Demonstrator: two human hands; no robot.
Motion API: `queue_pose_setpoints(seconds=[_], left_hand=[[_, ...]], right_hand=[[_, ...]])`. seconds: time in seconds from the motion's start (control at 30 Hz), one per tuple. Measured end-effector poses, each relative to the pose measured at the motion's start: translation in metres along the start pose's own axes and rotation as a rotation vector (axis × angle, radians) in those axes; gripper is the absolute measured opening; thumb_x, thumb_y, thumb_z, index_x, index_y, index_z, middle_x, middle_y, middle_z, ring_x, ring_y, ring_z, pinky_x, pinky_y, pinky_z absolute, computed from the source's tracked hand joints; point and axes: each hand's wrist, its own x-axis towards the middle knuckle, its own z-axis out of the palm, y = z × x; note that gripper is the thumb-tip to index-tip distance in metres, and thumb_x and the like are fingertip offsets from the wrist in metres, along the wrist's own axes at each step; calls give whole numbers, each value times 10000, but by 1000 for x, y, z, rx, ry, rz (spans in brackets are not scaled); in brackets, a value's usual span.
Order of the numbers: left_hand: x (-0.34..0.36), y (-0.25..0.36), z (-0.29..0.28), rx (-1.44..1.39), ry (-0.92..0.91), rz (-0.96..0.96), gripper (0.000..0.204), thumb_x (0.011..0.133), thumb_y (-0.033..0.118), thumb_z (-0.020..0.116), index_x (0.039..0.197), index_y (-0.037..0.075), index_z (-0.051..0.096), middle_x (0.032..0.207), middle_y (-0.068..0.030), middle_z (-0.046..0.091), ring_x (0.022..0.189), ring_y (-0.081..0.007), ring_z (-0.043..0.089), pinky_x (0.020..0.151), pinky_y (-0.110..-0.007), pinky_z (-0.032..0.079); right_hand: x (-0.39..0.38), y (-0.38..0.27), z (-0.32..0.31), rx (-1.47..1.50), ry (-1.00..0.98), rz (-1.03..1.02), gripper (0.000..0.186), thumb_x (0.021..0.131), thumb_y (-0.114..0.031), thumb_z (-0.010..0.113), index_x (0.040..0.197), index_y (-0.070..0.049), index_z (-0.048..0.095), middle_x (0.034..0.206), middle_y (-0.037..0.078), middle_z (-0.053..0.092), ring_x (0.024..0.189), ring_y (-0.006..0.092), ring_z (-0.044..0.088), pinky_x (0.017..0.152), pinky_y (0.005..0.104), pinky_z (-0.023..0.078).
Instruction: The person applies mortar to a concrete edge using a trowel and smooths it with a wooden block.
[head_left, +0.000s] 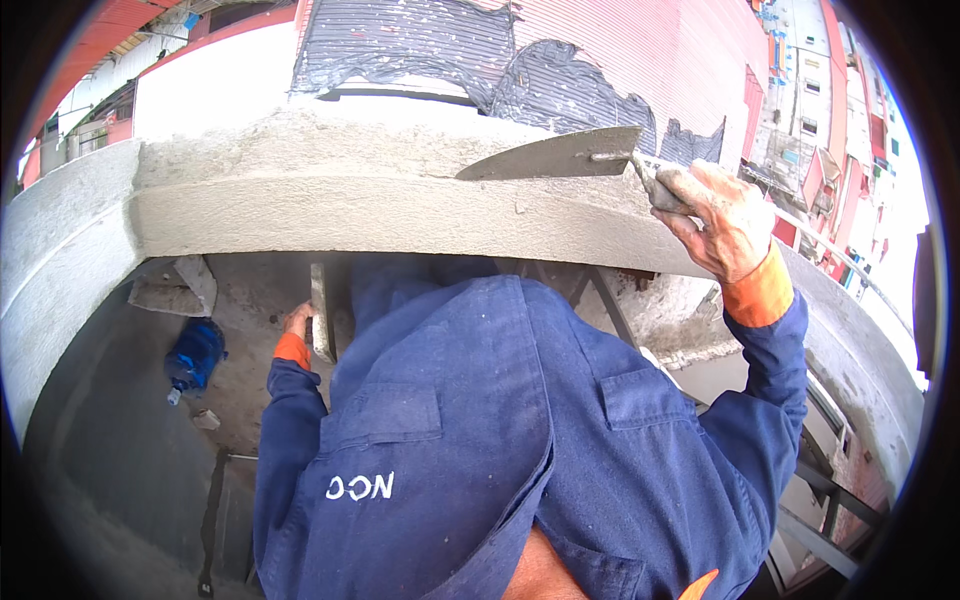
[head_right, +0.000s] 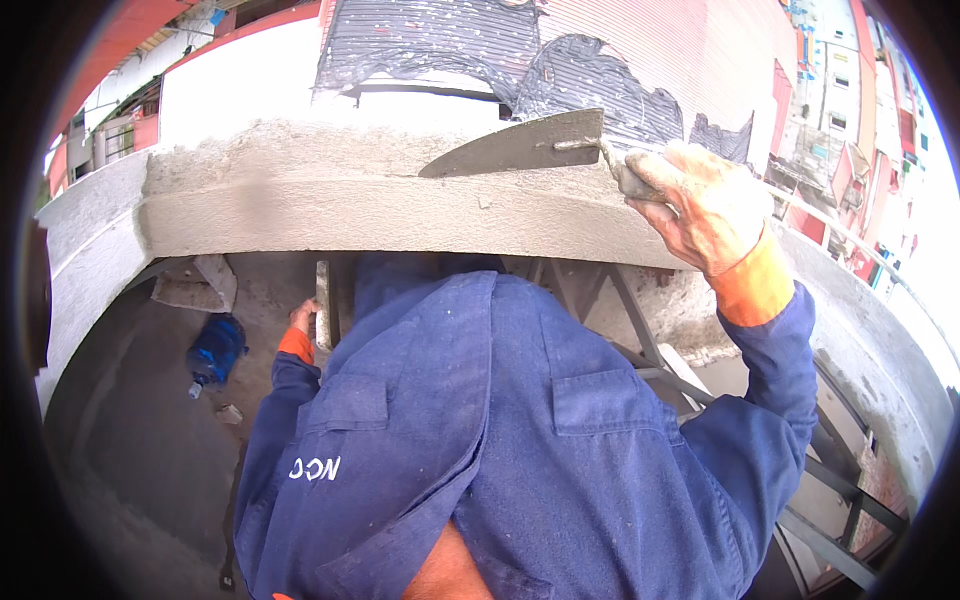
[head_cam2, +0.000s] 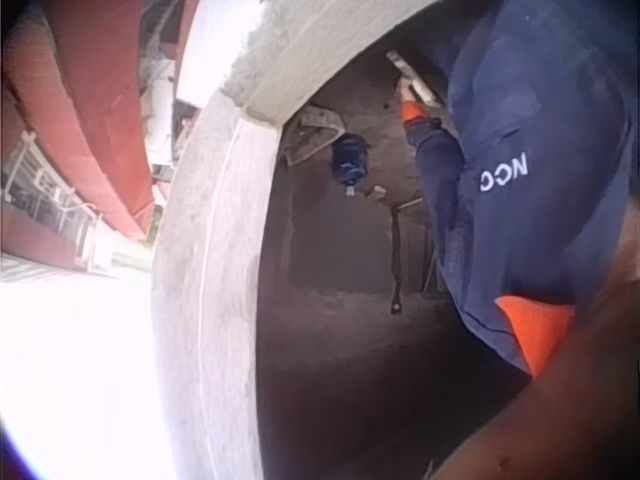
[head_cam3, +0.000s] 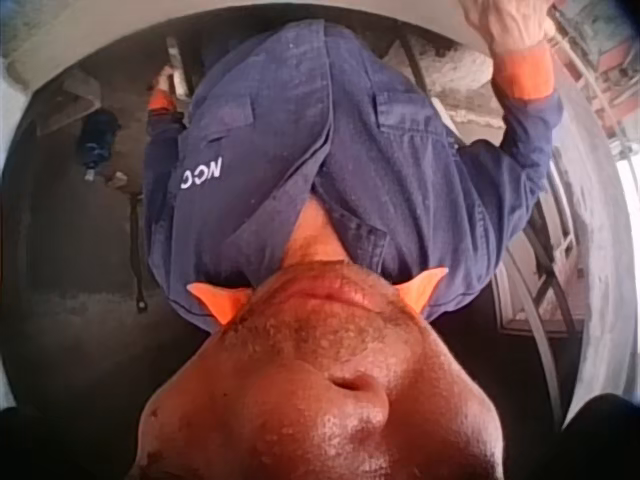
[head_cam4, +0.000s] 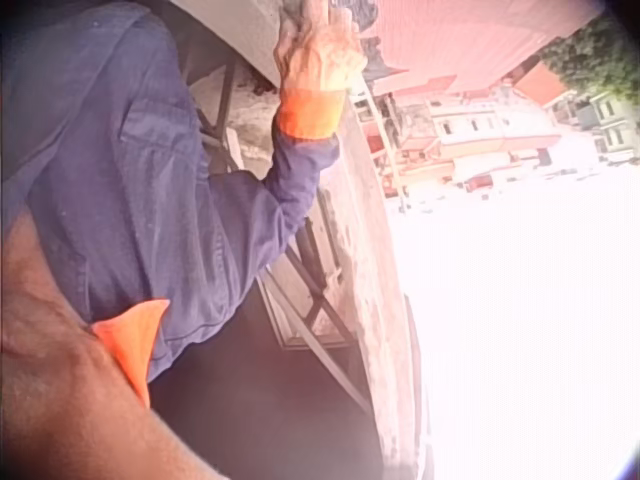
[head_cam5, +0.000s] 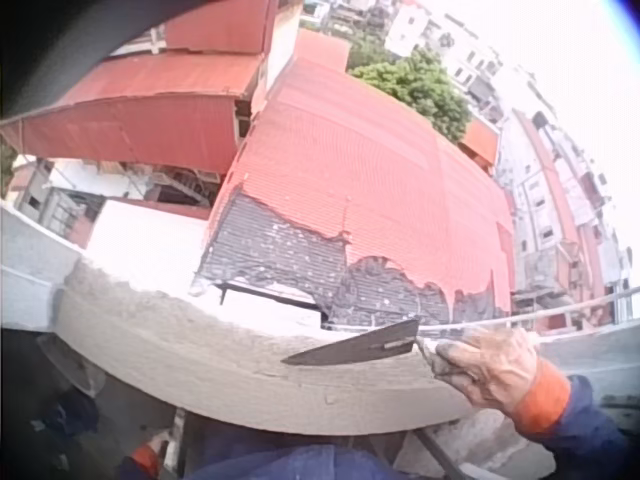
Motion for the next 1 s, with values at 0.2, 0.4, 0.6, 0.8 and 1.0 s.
queue_pose_setpoints(seconds=[0.2,0.4,0.6,0.8,1.0], left_hand=[[-6,1,5,-27,19,9,522,714,289,641,1209,134,693,889,-56,699,688,-186,656,643,-345,548],[6,-12,-3,-19,21,-29,545,699,324,651,1212,144,689,902,-59,686,725,-205,660,664,-356,550],[23,-4,-11,-18,26,14,568,705,326,649,1234,121,670,942,-97,677,770,-223,655,670,-370,541],[2,-2,-19,-106,-73,54,483,719,315,624,1085,1,644,889,-151,671,743,-285,653,669,-391,543],[-19,-9,-31,-146,-59,150,284,757,252,619,928,25,635,833,-114,672,724,-257,647,693,-364,533]], right_hand=[[-15,12,8,32,472,190,392,766,-145,803,1120,-45,669,935,126,693,831,280,691,740,349,544],[-51,13,-15,142,235,123,395,738,-171,818,1080,-31,680,919,140,683,814,299,674,739,361,522],[-96,19,-11,225,98,184,434,736,-256,828,1080,-31,691,984,158,689,878,316,668,802,385,513],[-132,42,0,320,351,578,502,779,-279,825,1159,1,656,1033,144,714,957,264,685,843,324,526],[-153,74,12,668,760,687,481,847,-206,784,1231,19,600,1050,70,673,930,143,628,821,269,510]])
